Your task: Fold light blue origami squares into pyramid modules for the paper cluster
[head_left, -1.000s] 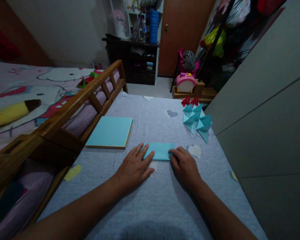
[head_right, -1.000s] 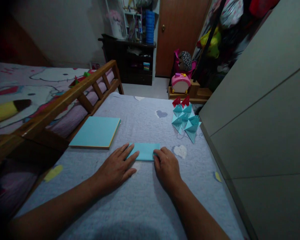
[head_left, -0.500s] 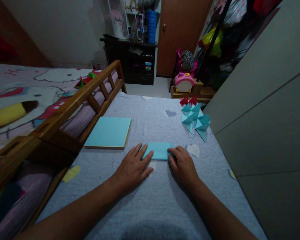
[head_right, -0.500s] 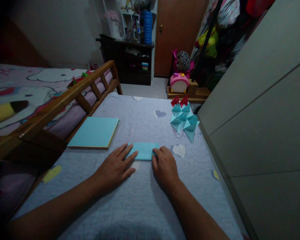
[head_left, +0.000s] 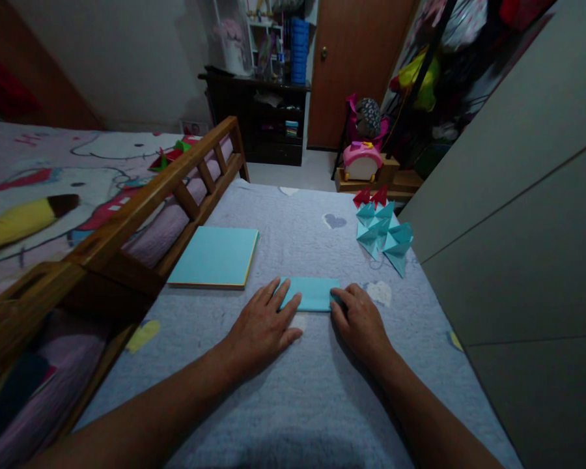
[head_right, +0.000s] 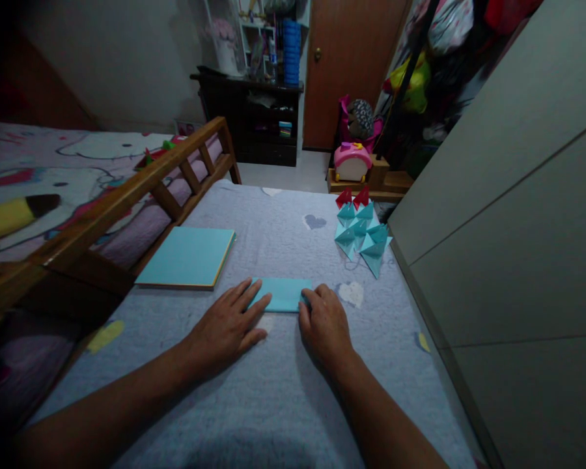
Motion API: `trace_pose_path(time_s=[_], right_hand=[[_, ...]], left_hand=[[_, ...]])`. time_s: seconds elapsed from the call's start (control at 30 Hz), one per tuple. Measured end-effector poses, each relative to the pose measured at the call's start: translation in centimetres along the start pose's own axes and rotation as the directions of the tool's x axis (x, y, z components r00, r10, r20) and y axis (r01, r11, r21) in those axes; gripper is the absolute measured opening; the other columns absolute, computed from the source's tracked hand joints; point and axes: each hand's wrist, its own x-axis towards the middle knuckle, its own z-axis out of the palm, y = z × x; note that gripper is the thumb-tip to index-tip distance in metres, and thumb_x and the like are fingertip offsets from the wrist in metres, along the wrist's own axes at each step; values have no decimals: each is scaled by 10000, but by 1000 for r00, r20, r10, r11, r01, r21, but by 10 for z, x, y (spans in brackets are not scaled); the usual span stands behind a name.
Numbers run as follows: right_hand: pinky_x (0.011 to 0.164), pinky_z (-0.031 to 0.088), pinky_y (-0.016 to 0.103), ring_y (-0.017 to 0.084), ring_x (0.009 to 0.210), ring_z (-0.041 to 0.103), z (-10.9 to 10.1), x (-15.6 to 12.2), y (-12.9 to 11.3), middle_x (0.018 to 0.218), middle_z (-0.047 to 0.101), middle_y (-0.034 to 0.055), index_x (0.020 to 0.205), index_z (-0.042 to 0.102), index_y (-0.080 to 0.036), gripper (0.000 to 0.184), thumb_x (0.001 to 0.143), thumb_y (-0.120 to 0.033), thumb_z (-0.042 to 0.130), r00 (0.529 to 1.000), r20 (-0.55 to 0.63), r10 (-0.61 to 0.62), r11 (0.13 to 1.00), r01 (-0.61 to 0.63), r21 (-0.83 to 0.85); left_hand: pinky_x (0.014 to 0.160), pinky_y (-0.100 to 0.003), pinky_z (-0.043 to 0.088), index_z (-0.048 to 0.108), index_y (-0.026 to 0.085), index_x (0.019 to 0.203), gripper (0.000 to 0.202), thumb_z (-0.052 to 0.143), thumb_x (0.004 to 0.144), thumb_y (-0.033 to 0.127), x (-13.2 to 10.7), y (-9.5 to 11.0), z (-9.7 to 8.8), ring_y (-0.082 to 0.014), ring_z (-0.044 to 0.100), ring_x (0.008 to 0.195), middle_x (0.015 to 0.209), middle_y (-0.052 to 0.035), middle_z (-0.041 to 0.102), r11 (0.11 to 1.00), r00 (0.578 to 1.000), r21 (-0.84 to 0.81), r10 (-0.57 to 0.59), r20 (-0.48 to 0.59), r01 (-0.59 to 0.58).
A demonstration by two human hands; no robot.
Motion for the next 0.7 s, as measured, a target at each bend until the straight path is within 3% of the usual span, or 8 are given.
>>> trace_pose_path(time_s=[0.27,0.4,0.5,0.7], right_hand=[[941,449,415,269,1003,527,-2,-1,-2,1191,632,130,1052,703,-157,195,924,-150,558,991,-19,-133,981,129,-147],[888,443,414,267,940,519,-5,1,-5,1132,679,118,1093,700,-156,230,958,-170,515,985,28,-167,963,170,-208],[839,426,410,269,912,515,-8,0,-8,1120,688,119,1208,675,-173,289,971,-193,510,980,48,-191,942,197,-272],[860,412,454,308,963,529,-8,-7,-13,1181,653,145,1347,619,-254,407,953,-349,581,964,112,-242,900,266,-344]], left_hand=[[1166,-524,299,393,225,1480,718,591,912,617,-2,1,1,-386,276,1485,1602,-161,349,999,1000,-35,-2,-5,2],[1156,-540,314,392,228,1486,748,620,892,621,-3,1,1,-399,297,1473,1596,-168,356,998,1000,-57,6,-22,-8],[1144,-555,323,388,300,1498,747,649,874,616,-4,1,-2,-407,307,1466,1606,-134,345,997,999,-75,21,-35,-24],[1139,-570,315,390,373,1506,702,591,894,654,-6,-1,-4,-432,270,1476,1626,-114,300,990,999,-128,49,-15,-51]])
